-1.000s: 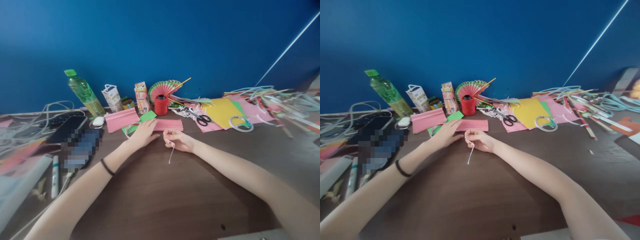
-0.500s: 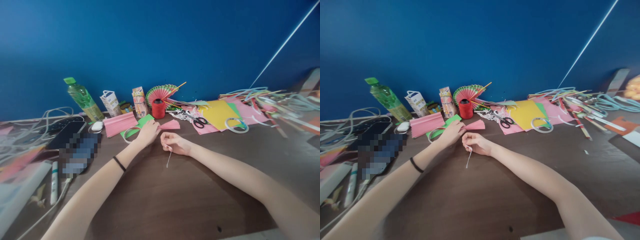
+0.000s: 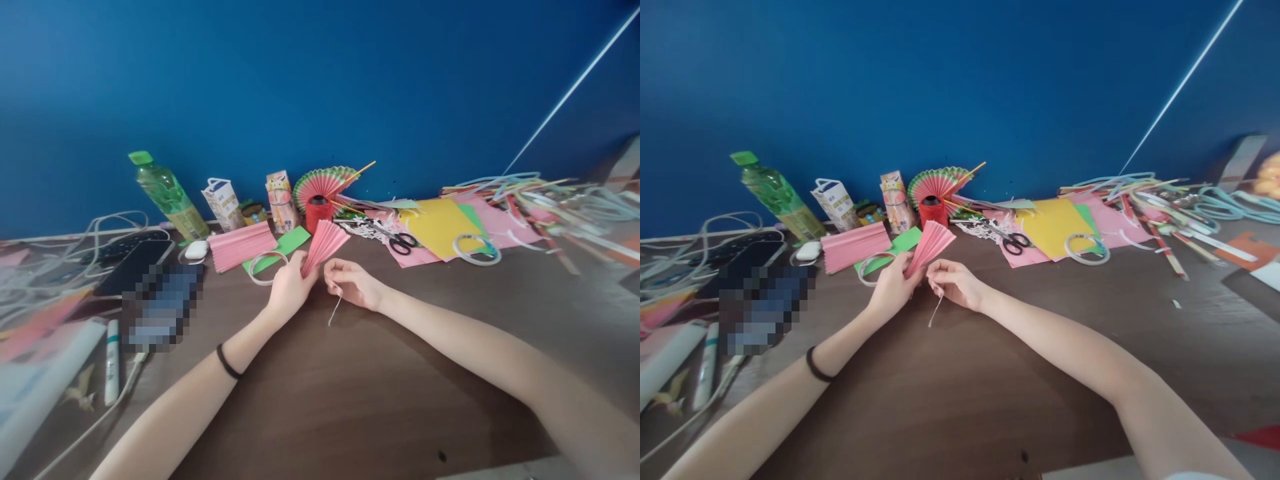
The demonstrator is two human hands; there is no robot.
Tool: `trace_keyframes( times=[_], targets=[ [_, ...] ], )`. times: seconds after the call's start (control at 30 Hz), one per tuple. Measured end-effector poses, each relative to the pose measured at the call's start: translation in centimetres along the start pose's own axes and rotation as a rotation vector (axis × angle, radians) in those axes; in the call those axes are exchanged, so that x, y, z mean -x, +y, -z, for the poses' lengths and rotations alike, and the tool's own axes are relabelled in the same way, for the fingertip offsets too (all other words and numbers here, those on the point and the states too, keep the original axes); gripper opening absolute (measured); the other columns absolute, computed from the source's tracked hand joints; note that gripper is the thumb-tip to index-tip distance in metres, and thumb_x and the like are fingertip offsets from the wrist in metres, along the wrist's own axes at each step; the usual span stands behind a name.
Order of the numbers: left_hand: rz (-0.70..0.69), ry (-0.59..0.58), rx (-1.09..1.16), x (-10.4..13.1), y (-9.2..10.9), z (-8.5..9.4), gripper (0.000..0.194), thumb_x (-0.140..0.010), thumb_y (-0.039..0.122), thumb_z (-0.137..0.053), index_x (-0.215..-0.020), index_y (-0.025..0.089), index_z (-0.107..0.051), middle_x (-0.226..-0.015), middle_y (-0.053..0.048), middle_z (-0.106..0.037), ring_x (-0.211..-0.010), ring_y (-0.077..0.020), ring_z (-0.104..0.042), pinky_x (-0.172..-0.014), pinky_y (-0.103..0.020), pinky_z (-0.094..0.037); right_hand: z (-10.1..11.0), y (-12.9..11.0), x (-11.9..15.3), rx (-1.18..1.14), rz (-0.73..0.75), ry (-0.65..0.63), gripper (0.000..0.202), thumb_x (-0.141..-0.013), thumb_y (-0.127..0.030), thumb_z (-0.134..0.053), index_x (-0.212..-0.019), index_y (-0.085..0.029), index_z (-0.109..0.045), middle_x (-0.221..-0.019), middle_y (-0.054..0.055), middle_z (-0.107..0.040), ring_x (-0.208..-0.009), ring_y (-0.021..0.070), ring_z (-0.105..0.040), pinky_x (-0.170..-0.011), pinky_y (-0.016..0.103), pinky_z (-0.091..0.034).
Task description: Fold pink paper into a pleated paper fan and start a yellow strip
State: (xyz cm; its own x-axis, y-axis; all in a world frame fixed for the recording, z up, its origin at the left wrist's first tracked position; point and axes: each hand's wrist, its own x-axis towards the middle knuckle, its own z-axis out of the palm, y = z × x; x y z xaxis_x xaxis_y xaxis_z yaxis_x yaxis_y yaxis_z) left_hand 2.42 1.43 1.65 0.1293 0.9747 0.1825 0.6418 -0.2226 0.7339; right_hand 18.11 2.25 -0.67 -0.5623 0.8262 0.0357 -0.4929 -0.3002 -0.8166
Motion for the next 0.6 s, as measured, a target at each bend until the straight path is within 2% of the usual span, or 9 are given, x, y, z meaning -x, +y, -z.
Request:
trace_keyframes(
  times=[0.07,0.17,0.23,0.3,0.37,0.43,0.6],
  targets=[
    [-0.046,-0.062,-0.086,0.5,0.6,0.3,0.028,-0.078,0.023,-0.050,-0.106,0.018,-0.054,-0.073,-0.002,-0.066,-0.055,-0.0144,-0.059,-0.057,-0.025,-0.044,0.0,0.0,0.0,-0.006,0.000,0.001,0.009,-0.068,-0.016,-0.065,-0.069,-0.013,-0.056,-0.054,-0.002,-0.056,-0.043,0.0038,-0.045,-0.047,0.018,-0.030],
    [-0.091,-0.224,-0.042,0.7,1.2,0.9,0.036,-0.077,0.020,-0.048,-0.112,0.018,-0.054,-0.072,0.000,-0.065,-0.054,-0.0130,-0.058,-0.060,-0.025,-0.046,0.0,-0.2,0.0,-0.021,0.005,0.002,0.007,-0.069,-0.015,-0.063,-0.068,-0.013,-0.056,-0.052,-0.003,-0.054,-0.042,0.0037,-0.044,-0.047,0.018,-0.029],
    [-0.119,-0.336,0.021,0.6,1.2,1.4,0.033,-0.079,0.024,-0.047,-0.110,0.018,-0.057,-0.080,-0.001,-0.067,-0.064,-0.0140,-0.061,-0.066,-0.026,-0.047,0.0,-0.4,0.1,-0.028,-0.014,0.014,0.006,-0.068,-0.014,-0.061,-0.068,-0.013,-0.055,-0.051,-0.003,-0.054,-0.041,0.0036,-0.043,-0.046,0.018,-0.029],
    [-0.148,-0.403,0.071,0.2,0.8,1.8,0.032,-0.083,0.029,-0.043,-0.104,0.017,-0.062,-0.093,-0.003,-0.069,-0.083,-0.0171,-0.062,-0.079,-0.028,-0.047,-0.1,-0.6,0.2,-0.031,-0.039,0.018,0.007,-0.068,-0.013,-0.061,-0.069,-0.014,-0.055,-0.051,-0.004,-0.054,-0.040,0.0035,-0.043,-0.046,0.018,-0.028],
    [-0.146,-0.412,0.149,0.0,0.5,2.1,0.033,-0.084,0.033,-0.042,-0.104,0.017,-0.064,-0.100,-0.004,-0.068,-0.095,-0.0193,-0.060,-0.088,-0.030,-0.044,-0.1,-0.7,0.2,-0.030,-0.050,0.016,0.007,-0.067,-0.014,-0.062,-0.068,-0.014,-0.055,-0.051,-0.004,-0.054,-0.040,0.0036,-0.043,-0.046,0.019,-0.028],
    [-0.112,-0.387,0.247,-0.2,0.2,2.0,0.033,-0.084,0.034,-0.045,-0.103,0.017,-0.065,-0.100,-0.004,-0.069,-0.099,-0.0199,-0.059,-0.091,-0.031,-0.043,-0.1,-0.6,0.1,-0.025,-0.055,0.016,0.008,-0.067,-0.015,-0.063,-0.068,-0.014,-0.055,-0.051,-0.004,-0.054,-0.041,0.0038,-0.042,-0.046,0.019,-0.028],
    [-0.008,-0.326,0.488,-0.2,0.0,1.3,0.026,-0.077,0.035,-0.058,-0.092,0.016,-0.067,-0.090,-0.004,-0.070,-0.092,-0.0190,-0.061,-0.084,-0.028,-0.046,-0.1,-0.4,0.1,-0.018,-0.061,0.022,0.011,-0.067,-0.017,-0.066,-0.069,-0.014,-0.056,-0.052,-0.003,-0.054,-0.042,0.0037,-0.041,-0.047,0.020,-0.028]
  ],
)
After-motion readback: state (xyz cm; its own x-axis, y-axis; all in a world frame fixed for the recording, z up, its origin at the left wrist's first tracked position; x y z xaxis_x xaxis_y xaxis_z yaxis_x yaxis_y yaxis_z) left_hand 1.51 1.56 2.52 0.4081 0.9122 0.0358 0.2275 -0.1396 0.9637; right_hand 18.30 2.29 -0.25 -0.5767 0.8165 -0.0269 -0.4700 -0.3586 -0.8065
